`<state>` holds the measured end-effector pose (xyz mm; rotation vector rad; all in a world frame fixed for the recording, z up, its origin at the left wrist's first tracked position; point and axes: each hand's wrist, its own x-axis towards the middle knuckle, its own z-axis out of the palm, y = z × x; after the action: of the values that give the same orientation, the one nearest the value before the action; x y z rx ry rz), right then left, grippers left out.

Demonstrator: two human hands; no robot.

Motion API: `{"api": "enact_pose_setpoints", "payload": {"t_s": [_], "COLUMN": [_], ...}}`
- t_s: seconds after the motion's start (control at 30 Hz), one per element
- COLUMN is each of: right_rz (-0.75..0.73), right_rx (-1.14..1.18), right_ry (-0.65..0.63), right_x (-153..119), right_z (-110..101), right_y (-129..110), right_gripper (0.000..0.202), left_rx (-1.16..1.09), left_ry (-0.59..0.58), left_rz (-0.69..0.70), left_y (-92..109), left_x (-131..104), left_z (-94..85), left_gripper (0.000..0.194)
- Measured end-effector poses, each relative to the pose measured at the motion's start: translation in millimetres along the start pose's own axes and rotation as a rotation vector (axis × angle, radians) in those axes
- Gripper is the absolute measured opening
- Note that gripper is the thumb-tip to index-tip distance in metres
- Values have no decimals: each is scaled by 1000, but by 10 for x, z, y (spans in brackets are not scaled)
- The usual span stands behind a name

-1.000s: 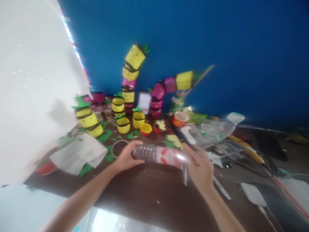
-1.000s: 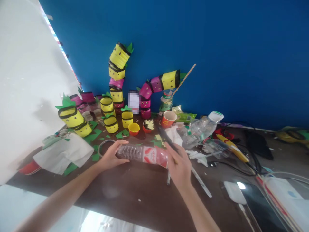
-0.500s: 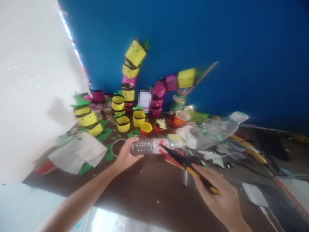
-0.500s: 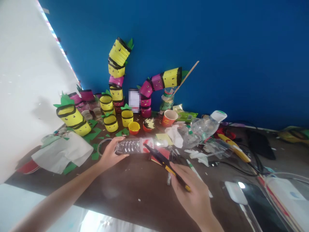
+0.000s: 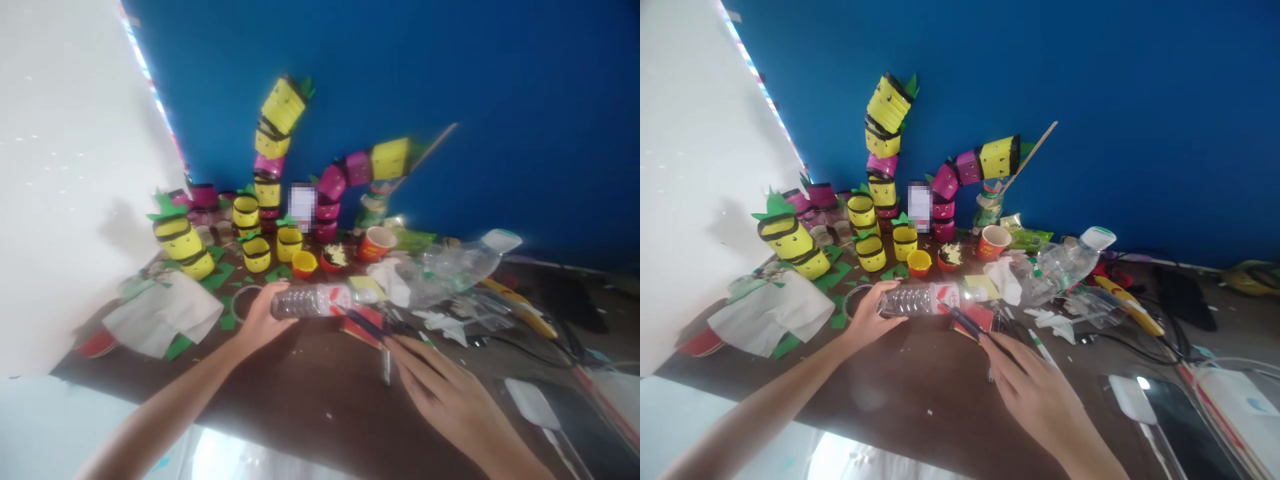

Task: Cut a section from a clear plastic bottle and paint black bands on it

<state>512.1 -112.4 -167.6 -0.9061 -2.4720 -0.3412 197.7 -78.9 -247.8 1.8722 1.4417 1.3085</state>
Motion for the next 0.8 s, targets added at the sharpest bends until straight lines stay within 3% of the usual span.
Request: {"api": "enact_pose_setpoints", "payload": {"t_s": [0.2, 0.4, 0.57, 0.67, 0.8], "right_rz": [-83, 136, 136, 125, 204], "right_rx": [-63, -3, 62, 48, 51], "right_ry": [9, 101, 41, 14, 79], "right_x": [-185, -139, -53, -143, -256], "right_z": [-103, -69, 70, 21, -82], "right_y": [172, 82, 33, 113, 167], "right_gripper": [37, 36, 36, 35, 29], "left_rx": [-33, -56, -63, -68, -89], "left_ry": [7, 13, 12, 18, 27], "left_rz": [-57, -2, 2, -55, -83], "left_y": [-14, -33, -33, -22, -22], "left_x": [9, -3, -12, 0, 10], "left_z": [32, 52, 39, 41, 60], "left_gripper": [58, 59, 58, 58, 58]}}
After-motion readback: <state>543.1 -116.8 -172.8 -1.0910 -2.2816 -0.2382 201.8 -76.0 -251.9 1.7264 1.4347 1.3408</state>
